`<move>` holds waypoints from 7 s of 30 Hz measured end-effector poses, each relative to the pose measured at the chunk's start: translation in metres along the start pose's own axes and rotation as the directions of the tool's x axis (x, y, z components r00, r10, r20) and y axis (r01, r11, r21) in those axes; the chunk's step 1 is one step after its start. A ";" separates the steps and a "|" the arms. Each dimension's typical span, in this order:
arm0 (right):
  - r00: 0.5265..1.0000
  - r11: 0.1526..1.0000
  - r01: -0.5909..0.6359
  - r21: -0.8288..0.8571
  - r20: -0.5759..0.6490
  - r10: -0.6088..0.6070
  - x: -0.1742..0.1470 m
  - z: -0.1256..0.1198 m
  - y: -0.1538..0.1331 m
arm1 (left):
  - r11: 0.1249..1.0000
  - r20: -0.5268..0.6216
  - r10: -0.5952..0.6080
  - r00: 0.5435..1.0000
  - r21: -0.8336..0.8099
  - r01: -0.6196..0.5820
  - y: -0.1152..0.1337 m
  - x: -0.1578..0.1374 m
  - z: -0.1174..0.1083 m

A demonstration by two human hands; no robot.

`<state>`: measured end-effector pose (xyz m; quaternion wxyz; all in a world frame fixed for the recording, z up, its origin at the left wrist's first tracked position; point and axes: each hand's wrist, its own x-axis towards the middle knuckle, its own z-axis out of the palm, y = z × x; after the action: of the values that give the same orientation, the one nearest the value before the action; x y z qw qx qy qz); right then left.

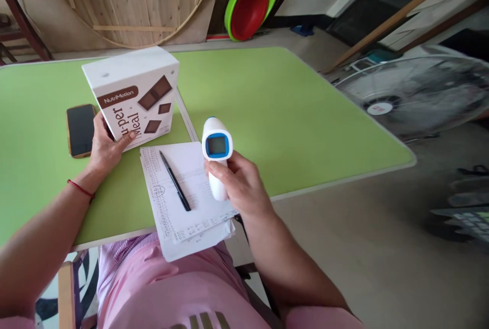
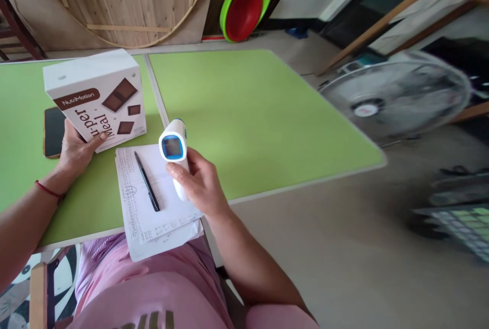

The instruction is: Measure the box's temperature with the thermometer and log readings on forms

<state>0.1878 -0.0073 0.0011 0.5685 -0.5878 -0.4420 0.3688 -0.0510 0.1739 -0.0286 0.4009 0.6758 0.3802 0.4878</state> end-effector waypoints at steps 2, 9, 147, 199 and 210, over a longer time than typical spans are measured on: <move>0.998 0.982 0.070 -0.175 0.017 -0.069 0.016 -0.010 -0.002 | 0.998 -0.011 0.028 1.000 0.064 -0.028 0.000 0.000 0.001; 0.972 0.642 0.177 -0.746 0.235 0.005 0.080 -0.024 0.004 | 0.987 0.010 0.054 0.998 0.152 -0.055 0.005 -0.001 0.002; 0.910 0.862 0.340 -0.376 0.364 -0.200 0.029 0.031 0.016 | 0.587 0.955 -0.233 0.185 0.290 -0.756 0.105 -0.103 0.052; 0.852 0.817 0.472 -0.331 0.409 -0.326 0.028 0.034 0.022 | 0.644 0.948 -0.249 0.198 0.315 -0.697 0.102 -0.102 0.053; 0.862 0.844 0.448 -0.295 0.395 -0.319 0.029 0.033 0.020 | 0.645 0.950 -0.220 0.222 0.312 -0.698 0.100 -0.104 0.054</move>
<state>0.1688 0.0322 -0.0195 0.4256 -0.5133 -0.7031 0.2471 -0.0110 0.0316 0.0148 0.1561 0.9727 0.0876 -0.1473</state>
